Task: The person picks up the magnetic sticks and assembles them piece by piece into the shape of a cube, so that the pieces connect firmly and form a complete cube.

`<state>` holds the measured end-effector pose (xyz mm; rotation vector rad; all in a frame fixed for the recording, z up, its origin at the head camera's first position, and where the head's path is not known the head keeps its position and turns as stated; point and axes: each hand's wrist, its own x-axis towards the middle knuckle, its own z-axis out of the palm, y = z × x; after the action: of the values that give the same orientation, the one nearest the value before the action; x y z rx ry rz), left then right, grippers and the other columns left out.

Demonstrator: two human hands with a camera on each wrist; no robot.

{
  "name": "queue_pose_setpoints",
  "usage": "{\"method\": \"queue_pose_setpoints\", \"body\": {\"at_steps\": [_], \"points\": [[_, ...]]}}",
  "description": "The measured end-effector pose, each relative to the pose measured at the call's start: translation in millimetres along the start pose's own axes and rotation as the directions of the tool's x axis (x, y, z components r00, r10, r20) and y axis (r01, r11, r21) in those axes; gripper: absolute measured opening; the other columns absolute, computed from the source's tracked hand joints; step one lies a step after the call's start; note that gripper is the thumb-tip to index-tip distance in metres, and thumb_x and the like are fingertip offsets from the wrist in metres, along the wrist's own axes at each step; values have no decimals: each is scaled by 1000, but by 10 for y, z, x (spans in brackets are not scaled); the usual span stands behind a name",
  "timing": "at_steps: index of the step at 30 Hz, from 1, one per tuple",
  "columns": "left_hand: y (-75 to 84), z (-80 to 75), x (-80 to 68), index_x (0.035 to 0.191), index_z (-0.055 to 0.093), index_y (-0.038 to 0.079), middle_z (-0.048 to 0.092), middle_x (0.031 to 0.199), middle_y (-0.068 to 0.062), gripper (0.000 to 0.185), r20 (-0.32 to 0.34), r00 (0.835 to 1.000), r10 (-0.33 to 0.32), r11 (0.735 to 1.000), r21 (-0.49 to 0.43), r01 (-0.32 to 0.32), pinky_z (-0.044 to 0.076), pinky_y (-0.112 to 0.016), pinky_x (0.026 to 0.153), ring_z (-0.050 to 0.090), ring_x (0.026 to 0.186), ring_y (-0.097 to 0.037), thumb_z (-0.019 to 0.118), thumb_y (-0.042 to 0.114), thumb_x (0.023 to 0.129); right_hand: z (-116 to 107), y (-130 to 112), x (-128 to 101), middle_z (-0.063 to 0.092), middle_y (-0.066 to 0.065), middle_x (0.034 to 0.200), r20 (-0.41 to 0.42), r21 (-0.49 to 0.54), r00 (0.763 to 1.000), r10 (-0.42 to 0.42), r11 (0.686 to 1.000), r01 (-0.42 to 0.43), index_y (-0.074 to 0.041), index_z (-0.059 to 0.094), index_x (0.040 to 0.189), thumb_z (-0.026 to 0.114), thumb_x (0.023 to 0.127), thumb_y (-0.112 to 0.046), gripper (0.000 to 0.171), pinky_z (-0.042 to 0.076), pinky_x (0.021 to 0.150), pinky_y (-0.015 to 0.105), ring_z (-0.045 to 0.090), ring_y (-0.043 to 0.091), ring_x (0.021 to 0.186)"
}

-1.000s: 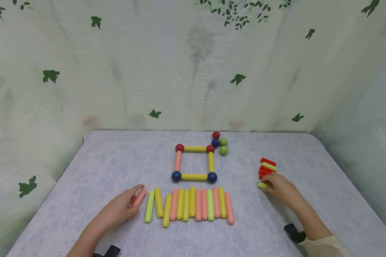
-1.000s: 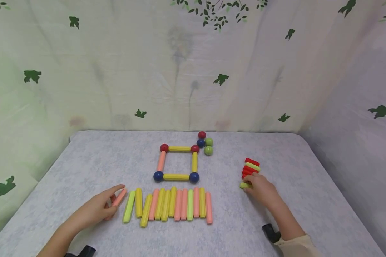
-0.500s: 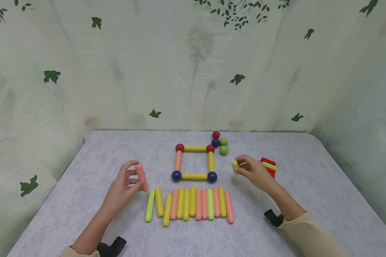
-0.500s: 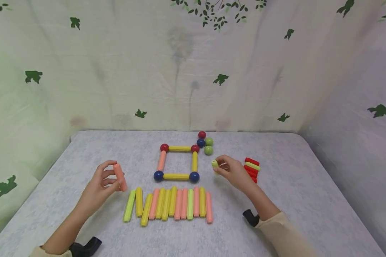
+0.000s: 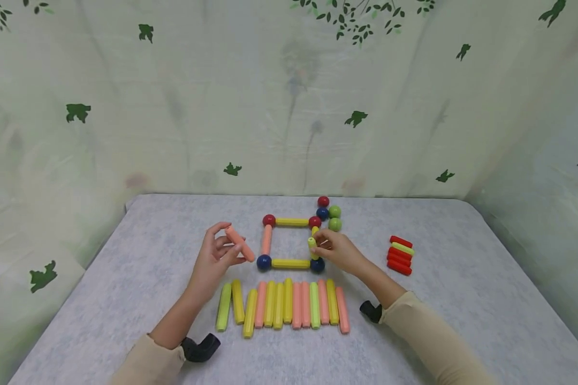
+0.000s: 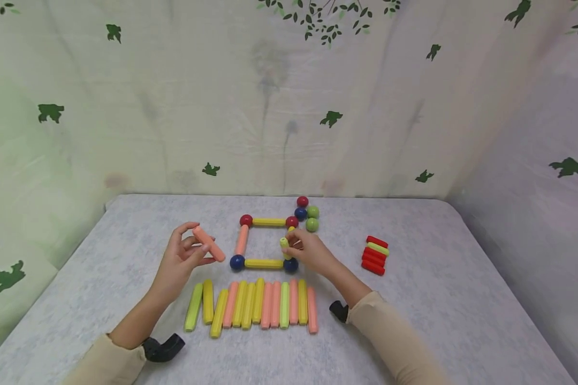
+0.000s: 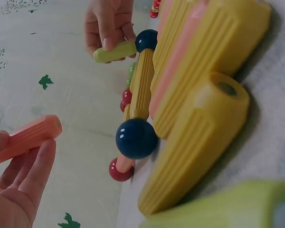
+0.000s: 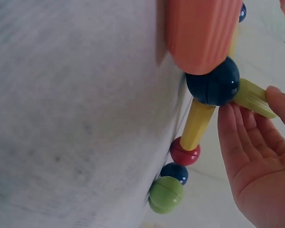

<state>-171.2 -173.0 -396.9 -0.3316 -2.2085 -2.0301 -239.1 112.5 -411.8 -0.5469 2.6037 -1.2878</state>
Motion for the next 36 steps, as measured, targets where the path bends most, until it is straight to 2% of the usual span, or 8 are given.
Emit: {"method": "queue_pose_setpoints", "body": {"at_steps": [6, 11, 17, 22, 25, 29, 32, 36], "points": [[37, 289, 234, 131, 27, 12, 45, 107, -17, 52, -3, 1000, 21, 991, -132, -21, 50, -36, 76, 60, 89, -27, 57, 14, 89, 46, -58, 15, 58, -1, 92, 18, -51, 999, -44, 998, 44, -9, 57, 102, 65, 84, -15, 21, 49, 74, 29, 57, 14, 86], [-32, 574, 423, 129, 30, 15, 46, 107, -16, 48, 18, 1000, 16, 965, -262, -10, 49, -40, 77, 59, 91, -27, 56, 12, 89, 79, -67, 30, 57, -2, 87, 36, -112, 990, -135, 984, 138, -9, 59, 98, 65, 83, -12, 16, 49, 73, 28, 56, 12, 81], [-43, 809, 482, 130, 30, 13, 47, 110, -16, 47, 61, 998, -32, 959, -279, 47, 49, -42, 76, 56, 93, -28, 53, 5, 90, 98, -78, 44, 58, -3, 85, 48, -118, 989, -143, 982, 148, -11, 59, 97, 65, 83, -12, 15, 49, 70, 26, 56, 12, 78], [21, 838, 459, 131, 29, 9, 46, 110, -18, 48, 59, 997, -53, 961, -269, 67, 48, -45, 76, 56, 93, -30, 51, 1, 90, 106, -89, 49, 58, -3, 87, 45, -110, 992, -121, 986, 125, -11, 59, 98, 65, 84, -14, 16, 49, 71, 27, 56, 13, 80], [50, 815, 458, 131, 30, 6, 48, 109, -19, 47, 62, 997, -46, 968, -244, 59, 48, -46, 76, 56, 92, -30, 51, 1, 90, 121, -94, 60, 59, -1, 93, 33, -83, 993, -114, 990, 116, -12, 56, 107, 64, 85, -19, 25, 49, 72, 27, 57, 14, 84], [89, 764, 479, 127, 38, 1, 51, 106, -19, 40, 45, 999, -11, 985, -174, 19, 48, -44, 76, 57, 92, -27, 52, 3, 90, 146, -103, 110, 58, 2, 104, 7, -32, 985, -170, 985, 170, -15, 48, 125, 61, 86, -25, 42, 50, 73, 29, 58, 15, 89], [96, 713, 522, 125, 43, 0, 52, 106, -18, 36, 23, 1000, 11, 993, -115, -8, 49, -42, 75, 57, 92, -26, 53, 5, 90, 154, -115, 155, 57, 5, 109, -5, -22, 974, -226, 974, 226, -18, 44, 131, 60, 87, -23, 47, 49, 73, 30, 58, 17, 90], [93, 642, 582, 125, 45, 2, 54, 109, -17, 36, 21, 1000, -11, 1000, -24, 11, 48, -41, 78, 56, 95, -28, 54, 8, 91, 151, -123, 206, 56, 4, 115, 10, -35, 966, -257, 966, 257, -21, 43, 133, 59, 87, -20, 49, 49, 75, 29, 58, 16, 92]]}}
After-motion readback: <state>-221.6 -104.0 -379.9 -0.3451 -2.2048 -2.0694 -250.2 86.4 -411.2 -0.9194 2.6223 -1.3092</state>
